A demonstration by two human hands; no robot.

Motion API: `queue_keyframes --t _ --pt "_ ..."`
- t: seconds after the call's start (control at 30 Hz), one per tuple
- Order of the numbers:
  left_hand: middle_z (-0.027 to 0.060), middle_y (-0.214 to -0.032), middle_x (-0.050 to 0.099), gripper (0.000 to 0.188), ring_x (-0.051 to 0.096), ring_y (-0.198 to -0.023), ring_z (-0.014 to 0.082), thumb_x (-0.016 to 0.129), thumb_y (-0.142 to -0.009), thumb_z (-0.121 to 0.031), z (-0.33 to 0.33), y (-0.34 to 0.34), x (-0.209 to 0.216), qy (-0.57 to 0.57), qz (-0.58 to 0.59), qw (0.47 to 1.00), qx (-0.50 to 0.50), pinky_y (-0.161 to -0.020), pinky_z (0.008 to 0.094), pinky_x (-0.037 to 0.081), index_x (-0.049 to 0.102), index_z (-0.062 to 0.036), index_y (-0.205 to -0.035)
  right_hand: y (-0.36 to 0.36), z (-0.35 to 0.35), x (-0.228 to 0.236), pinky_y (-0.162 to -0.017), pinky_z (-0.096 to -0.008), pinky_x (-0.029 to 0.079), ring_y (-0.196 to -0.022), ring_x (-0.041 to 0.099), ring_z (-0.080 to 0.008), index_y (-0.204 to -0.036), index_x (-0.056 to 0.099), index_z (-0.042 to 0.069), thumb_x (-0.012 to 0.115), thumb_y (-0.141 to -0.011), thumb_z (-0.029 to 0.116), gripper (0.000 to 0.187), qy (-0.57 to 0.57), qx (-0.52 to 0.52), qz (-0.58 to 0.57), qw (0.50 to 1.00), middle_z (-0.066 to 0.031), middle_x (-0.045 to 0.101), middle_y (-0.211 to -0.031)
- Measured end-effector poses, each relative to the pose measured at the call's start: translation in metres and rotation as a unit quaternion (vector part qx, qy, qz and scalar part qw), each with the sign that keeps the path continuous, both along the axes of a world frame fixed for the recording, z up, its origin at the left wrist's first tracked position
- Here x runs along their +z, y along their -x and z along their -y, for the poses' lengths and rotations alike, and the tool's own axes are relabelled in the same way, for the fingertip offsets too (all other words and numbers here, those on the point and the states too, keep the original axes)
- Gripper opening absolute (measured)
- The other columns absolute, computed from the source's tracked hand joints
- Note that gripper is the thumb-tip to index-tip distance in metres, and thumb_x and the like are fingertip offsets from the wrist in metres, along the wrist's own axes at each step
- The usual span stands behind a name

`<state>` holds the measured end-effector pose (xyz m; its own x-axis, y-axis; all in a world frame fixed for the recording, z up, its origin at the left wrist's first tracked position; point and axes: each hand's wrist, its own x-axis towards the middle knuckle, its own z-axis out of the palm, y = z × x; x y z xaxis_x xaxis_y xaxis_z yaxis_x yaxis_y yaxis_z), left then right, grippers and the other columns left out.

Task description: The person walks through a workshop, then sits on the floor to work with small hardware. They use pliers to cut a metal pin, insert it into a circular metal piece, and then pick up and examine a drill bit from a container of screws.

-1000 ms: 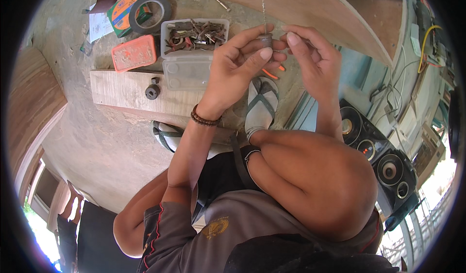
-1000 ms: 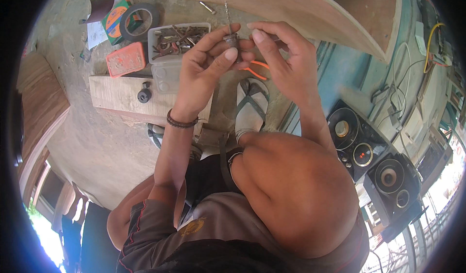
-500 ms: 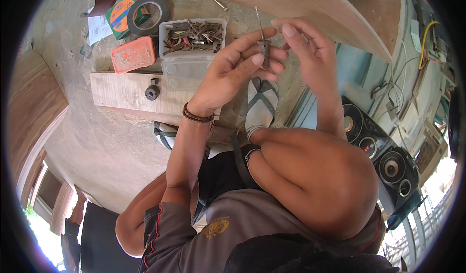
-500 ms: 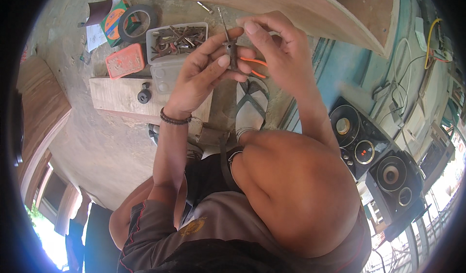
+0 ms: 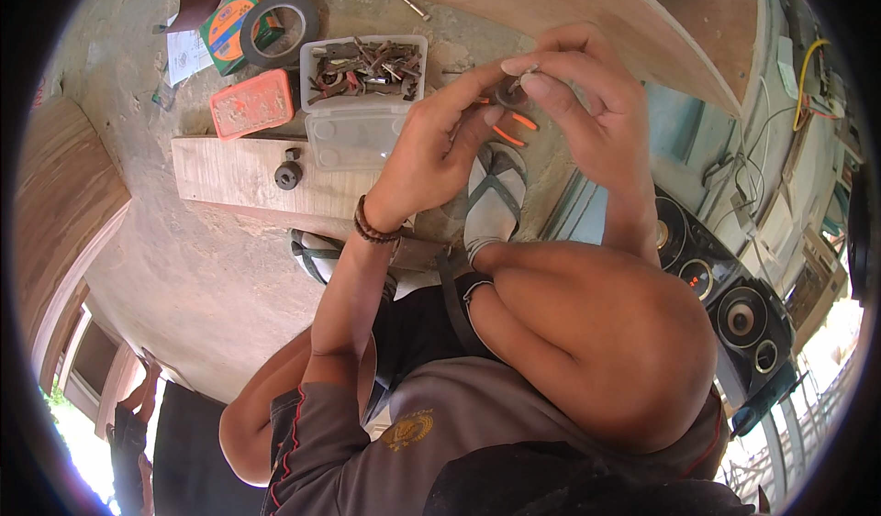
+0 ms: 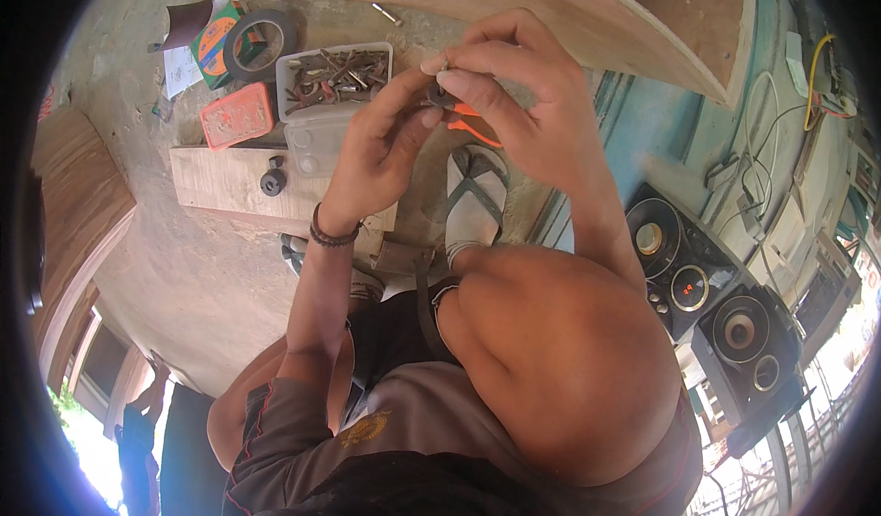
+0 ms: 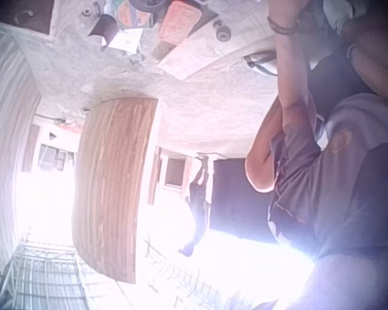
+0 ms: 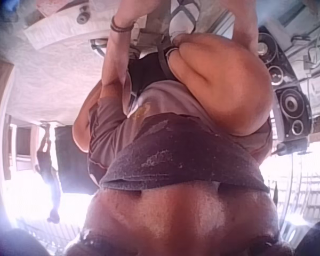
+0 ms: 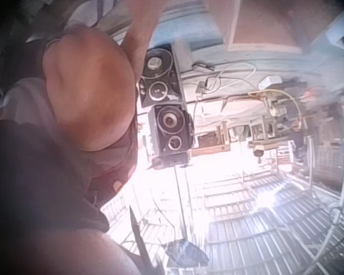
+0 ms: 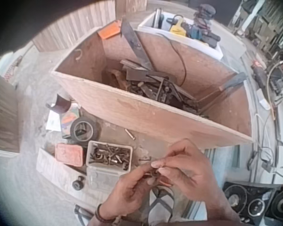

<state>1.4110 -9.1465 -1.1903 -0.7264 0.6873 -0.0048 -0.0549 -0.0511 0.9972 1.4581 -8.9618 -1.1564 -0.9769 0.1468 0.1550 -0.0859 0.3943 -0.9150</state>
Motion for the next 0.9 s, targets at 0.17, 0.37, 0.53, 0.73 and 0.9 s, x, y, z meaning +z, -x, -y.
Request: queue_keyframes --t 0.17,0.37,0.53,0.73,0.9 --pt "0.0161 -0.109 0.069 0.036 0.069 -0.098 0.0233 0.052 -0.097 0.004 0.001 -0.001 -0.008 -0.001 -0.019 1.000 0.019 -0.085 0.0334 0.055 0.057 0.0007 -0.133 -0.006 -0.003 0.009 -0.078 -0.0272 0.047 -0.089 0.058 -0.0155 -0.108 0.076 0.006 0.069 -0.090 0.006 0.019 -0.035 0.034 0.022 0.999 -0.0066 0.059 -0.103" --pt "0.0156 -0.108 0.069 0.032 0.069 -0.097 0.0232 0.051 -0.098 0.004 0.002 0.004 0.002 0.020 -0.007 1.000 -0.002 -0.084 0.0333 0.055 0.060 0.0005 -0.128 -0.008 0.000 0.010 -0.070 -0.0268 0.046 -0.083 0.057 -0.0142 -0.107 0.077 0.007 0.069 -0.089 0.004 0.020 -0.045 0.046 0.014 0.998 -0.0062 0.059 -0.101" --pt "0.0147 -0.105 0.069 0.030 0.069 -0.094 0.0221 0.050 -0.098 0.004 0.001 0.002 -0.001 0.008 -0.017 1.000 0.008 -0.082 0.0329 0.055 0.061 0.0002 -0.126 -0.007 -0.001 0.007 -0.067 -0.0289 0.048 -0.080 0.057 -0.0175 -0.106 0.078 0.013 0.073 -0.085 0.006 0.023 -0.097 0.036 -0.035 0.994 -0.0051 0.060 -0.097" --pt "0.0129 -0.103 0.068 0.028 0.069 -0.092 0.0198 0.049 -0.099 0.004 0.001 0.001 -0.001 0.000 -0.016 1.000 0.018 -0.080 0.0314 0.056 0.061 -0.0002 -0.124 -0.007 0.000 0.010 -0.068 -0.0308 0.049 -0.082 0.056 -0.0199 -0.105 0.079 0.016 0.076 -0.083 0.008 0.024 -0.130 0.040 -0.047 0.990 -0.0044 0.060 -0.095" --pt "0.0124 -0.104 0.068 0.028 0.070 -0.090 0.0189 0.048 -0.099 0.005 0.002 0.000 -0.003 -0.022 0.003 1.000 0.021 -0.079 0.0313 0.056 0.060 -0.0001 -0.124 -0.008 0.002 0.011 -0.068 -0.0307 0.049 -0.082 0.056 -0.0202 -0.106 0.078 0.016 0.076 -0.083 0.007 0.025 -0.133 0.044 -0.051 0.989 -0.0047 0.060 -0.094"
